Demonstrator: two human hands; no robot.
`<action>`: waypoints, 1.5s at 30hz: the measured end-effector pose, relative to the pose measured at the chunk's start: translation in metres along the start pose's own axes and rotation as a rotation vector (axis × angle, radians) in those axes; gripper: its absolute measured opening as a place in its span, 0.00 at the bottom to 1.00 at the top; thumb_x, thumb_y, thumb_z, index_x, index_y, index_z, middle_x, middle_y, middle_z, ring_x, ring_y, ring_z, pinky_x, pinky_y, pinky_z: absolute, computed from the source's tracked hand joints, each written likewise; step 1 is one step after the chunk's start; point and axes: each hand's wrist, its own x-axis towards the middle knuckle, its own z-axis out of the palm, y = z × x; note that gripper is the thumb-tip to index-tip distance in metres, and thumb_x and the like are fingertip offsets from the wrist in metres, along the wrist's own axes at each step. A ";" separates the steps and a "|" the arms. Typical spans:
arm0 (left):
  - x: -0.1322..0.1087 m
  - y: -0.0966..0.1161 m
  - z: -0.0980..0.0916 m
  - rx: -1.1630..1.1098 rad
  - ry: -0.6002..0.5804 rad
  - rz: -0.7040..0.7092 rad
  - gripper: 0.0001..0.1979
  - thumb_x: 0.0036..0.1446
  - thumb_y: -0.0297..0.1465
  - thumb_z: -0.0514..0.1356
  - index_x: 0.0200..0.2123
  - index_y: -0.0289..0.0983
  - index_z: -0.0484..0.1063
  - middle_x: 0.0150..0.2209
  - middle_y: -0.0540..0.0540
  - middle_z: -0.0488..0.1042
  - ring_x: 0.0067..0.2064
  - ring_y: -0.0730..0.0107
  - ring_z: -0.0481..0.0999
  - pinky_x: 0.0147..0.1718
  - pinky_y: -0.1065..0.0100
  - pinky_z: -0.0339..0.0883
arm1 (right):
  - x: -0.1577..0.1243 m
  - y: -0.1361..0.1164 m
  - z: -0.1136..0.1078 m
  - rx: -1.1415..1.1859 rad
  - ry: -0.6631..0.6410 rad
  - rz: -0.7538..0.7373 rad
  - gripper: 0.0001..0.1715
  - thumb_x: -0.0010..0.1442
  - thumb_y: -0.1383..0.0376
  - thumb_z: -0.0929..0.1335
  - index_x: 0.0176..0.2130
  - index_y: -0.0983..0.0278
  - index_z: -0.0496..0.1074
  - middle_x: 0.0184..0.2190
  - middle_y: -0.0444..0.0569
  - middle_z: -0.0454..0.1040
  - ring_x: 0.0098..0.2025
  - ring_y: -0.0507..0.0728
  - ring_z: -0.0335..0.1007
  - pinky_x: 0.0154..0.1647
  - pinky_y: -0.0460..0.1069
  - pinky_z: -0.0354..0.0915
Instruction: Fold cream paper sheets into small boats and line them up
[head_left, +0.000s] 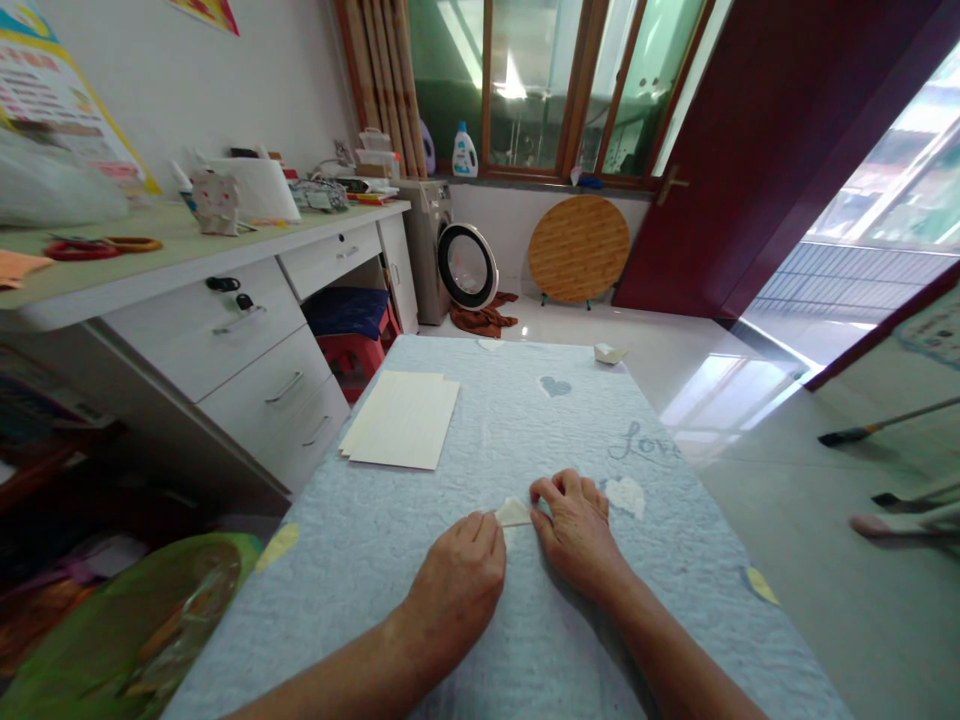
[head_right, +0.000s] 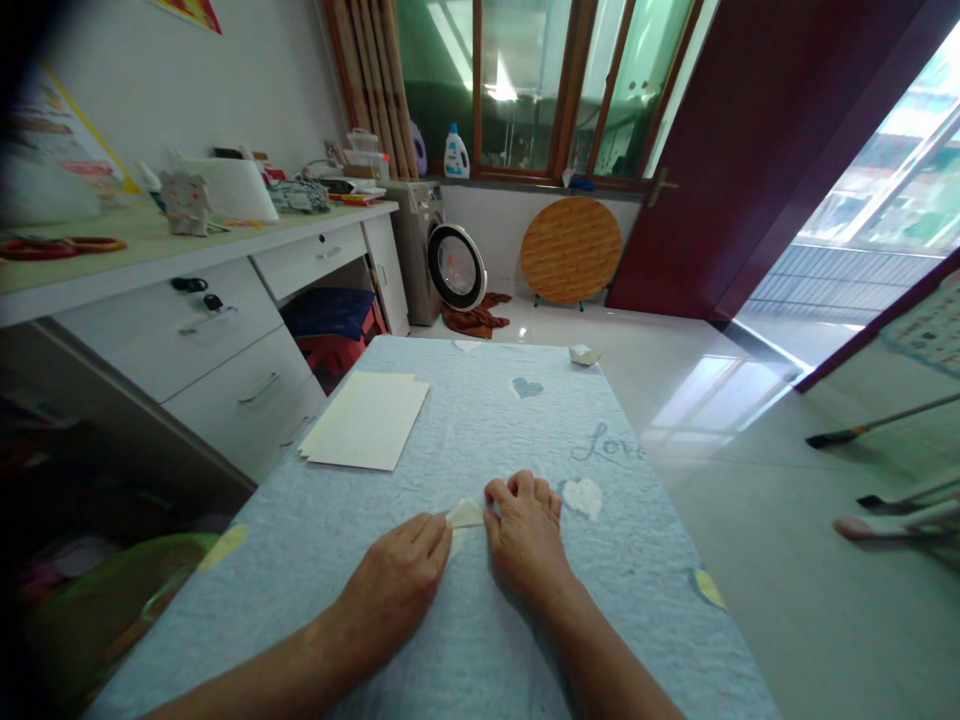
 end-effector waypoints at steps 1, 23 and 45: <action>0.000 0.000 0.000 -0.001 0.001 -0.002 0.16 0.55 0.14 0.52 0.43 0.29 0.74 0.40 0.38 0.76 0.41 0.57 0.76 0.40 0.58 0.76 | 0.000 0.000 0.000 0.001 0.002 -0.004 0.08 0.61 0.66 0.67 0.41 0.55 0.73 0.41 0.48 0.67 0.46 0.61 0.61 0.49 0.56 0.53; 0.017 -0.028 0.001 -0.438 0.131 -0.305 0.12 0.53 0.34 0.68 0.39 0.36 0.73 0.41 0.44 0.71 0.46 0.55 0.68 0.46 0.55 0.65 | 0.001 0.004 0.003 0.049 0.028 -0.092 0.10 0.61 0.70 0.66 0.42 0.59 0.72 0.42 0.51 0.69 0.46 0.62 0.61 0.50 0.58 0.55; 0.022 -0.032 0.002 -0.728 0.187 -0.212 0.03 0.57 0.25 0.60 0.31 0.38 0.70 0.36 0.48 0.71 0.42 0.62 0.68 0.43 0.62 0.62 | 0.004 -0.004 -0.001 0.528 0.041 -0.298 0.07 0.56 0.74 0.66 0.33 0.63 0.70 0.33 0.46 0.68 0.38 0.55 0.65 0.40 0.49 0.61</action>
